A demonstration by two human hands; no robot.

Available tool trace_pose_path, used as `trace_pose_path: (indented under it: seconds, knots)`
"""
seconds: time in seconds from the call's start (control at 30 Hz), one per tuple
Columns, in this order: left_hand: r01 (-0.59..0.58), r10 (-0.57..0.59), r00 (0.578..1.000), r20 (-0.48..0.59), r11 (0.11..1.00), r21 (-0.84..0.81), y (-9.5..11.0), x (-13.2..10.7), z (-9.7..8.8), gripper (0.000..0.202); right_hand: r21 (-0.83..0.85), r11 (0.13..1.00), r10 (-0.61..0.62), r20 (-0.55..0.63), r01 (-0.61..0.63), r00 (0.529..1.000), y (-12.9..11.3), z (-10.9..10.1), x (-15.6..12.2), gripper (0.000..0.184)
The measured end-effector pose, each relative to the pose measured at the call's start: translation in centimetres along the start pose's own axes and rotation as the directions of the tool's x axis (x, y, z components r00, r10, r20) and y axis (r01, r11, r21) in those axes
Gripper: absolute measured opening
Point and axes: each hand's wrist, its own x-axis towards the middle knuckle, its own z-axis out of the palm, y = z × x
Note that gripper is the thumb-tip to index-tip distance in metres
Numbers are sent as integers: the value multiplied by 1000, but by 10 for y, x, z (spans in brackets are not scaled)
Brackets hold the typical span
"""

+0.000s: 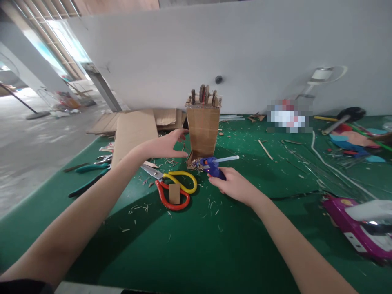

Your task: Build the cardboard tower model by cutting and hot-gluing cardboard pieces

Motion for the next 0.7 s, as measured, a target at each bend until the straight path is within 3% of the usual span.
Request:
trace_pose_path:
  seconds: [0.07,0.17,0.27,0.4,0.7]
  knots:
    - [75,-74,997,-17,996,53,1,-3,-4,69,-7,1000,5,-38,-5,999,2,0,1,28]
    - [114,-120,989,87,991,76,7,-5,-3,46,28,1000,1,-96,2,995,6,2,5,24]
    - [109,-124,974,190,990,87,15,-4,6,41,80,996,-18,-138,30,990,5,4,10,22]
    - [101,-119,968,221,991,90,20,0,15,35,110,992,-38,-162,56,986,-1,7,12,23]
    - [121,-84,956,280,985,-120,15,2,20,30,19,999,-36,-149,39,988,-5,11,21,28]
